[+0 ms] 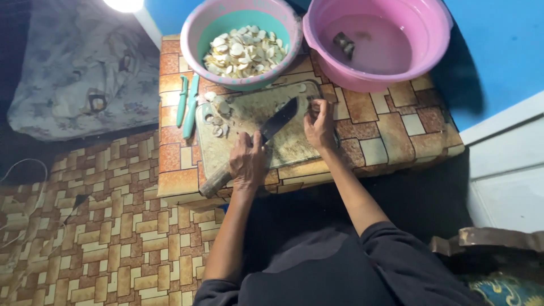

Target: Slicing plantains on a wooden board and placing them into a bowl of water.

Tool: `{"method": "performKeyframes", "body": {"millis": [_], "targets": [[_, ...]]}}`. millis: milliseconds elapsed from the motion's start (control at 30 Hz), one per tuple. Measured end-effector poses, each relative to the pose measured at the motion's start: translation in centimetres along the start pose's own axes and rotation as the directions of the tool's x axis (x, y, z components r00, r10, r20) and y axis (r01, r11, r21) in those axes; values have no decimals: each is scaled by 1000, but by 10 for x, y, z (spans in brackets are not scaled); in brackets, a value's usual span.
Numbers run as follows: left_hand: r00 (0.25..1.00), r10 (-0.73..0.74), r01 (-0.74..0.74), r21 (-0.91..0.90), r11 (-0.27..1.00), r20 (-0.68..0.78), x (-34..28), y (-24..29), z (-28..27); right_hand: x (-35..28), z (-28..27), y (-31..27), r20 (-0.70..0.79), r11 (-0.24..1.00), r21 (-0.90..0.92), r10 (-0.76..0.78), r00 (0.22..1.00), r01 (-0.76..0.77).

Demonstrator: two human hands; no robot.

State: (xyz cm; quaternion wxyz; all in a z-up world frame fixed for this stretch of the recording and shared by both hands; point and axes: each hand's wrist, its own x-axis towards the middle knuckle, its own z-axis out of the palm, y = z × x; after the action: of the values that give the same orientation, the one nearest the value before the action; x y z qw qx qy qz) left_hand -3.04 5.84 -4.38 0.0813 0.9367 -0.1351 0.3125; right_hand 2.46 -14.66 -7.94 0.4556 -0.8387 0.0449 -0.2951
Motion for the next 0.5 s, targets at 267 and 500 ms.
{"method": "performKeyframes", "body": {"millis": [267,500], "targets": [[975,-177,204,-224,953,133,-5,-11,-10,3,1,3,36,997,49,58,998,-59],[903,-243,428,-695,578,355,-17,-34,-10,8,-16,-29,31,993,-22,-112,993,113]]}}
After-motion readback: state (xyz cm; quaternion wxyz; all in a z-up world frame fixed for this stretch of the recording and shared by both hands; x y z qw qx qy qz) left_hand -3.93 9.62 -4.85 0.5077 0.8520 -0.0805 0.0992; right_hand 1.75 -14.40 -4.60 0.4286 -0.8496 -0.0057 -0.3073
